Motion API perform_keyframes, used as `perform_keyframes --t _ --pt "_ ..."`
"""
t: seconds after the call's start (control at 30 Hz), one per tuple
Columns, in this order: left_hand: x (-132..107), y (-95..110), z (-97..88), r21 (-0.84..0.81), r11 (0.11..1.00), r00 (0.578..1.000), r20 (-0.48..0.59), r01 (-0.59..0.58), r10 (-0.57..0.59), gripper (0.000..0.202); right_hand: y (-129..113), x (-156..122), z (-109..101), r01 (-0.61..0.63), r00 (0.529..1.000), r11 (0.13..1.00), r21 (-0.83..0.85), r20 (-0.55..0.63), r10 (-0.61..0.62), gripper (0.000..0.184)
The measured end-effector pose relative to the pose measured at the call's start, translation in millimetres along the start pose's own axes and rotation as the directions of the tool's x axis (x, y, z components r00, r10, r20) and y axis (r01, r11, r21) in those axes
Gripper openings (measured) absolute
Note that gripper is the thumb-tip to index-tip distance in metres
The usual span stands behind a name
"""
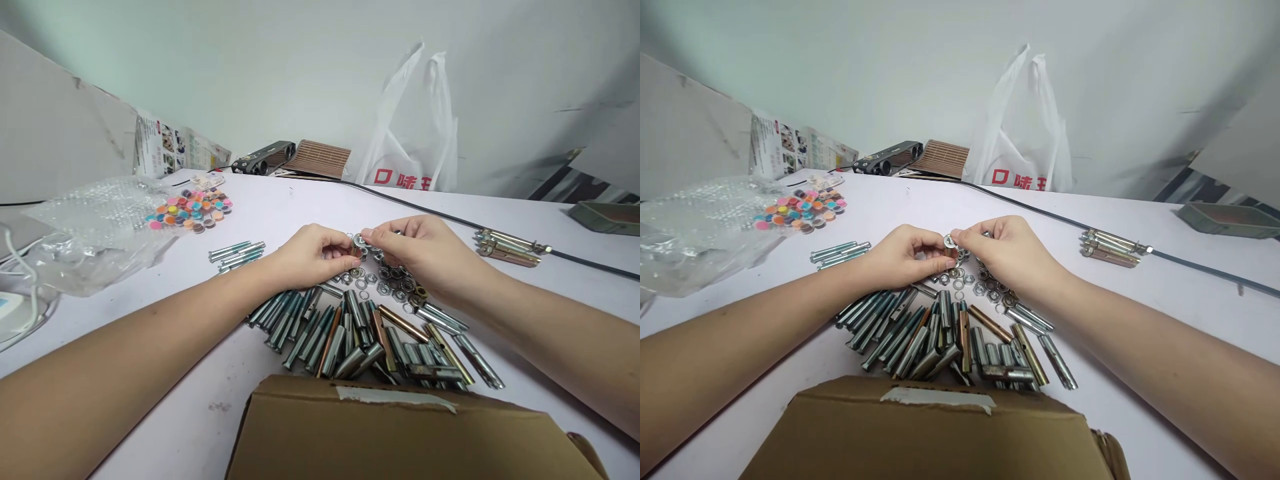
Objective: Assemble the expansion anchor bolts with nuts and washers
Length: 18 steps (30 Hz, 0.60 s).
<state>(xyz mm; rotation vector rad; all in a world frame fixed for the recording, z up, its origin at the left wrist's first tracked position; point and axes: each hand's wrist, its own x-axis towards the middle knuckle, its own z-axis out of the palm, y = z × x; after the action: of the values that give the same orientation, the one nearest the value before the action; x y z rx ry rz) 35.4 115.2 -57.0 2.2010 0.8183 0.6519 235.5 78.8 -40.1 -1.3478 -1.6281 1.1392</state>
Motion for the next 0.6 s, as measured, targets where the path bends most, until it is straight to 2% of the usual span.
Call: perform_keyframes --t 0.17,0.33,0.6 --pt "0.3 1.3 -0.2 0.047 0.999 1.0 0.007 0.008 -0.008 0.027 -3.0 2.2 -1.6 -0.014 1.0 1.0 -0.005 0.013 0.014 0.046" --pt "-0.2 1.3 0.8 0.027 0.999 1.0 0.002 0.03 -0.03 0.03 -7.9 6.0 -8.5 0.008 0.999 0.998 -0.068 0.05 -0.004 0.045" --pt "-0.2 3.0 -0.1 0.076 0.997 1.0 -0.008 0.013 -0.013 0.029 -8.1 6.2 -7.4 -0.002 0.996 0.999 -0.048 0.094 0.007 0.043"
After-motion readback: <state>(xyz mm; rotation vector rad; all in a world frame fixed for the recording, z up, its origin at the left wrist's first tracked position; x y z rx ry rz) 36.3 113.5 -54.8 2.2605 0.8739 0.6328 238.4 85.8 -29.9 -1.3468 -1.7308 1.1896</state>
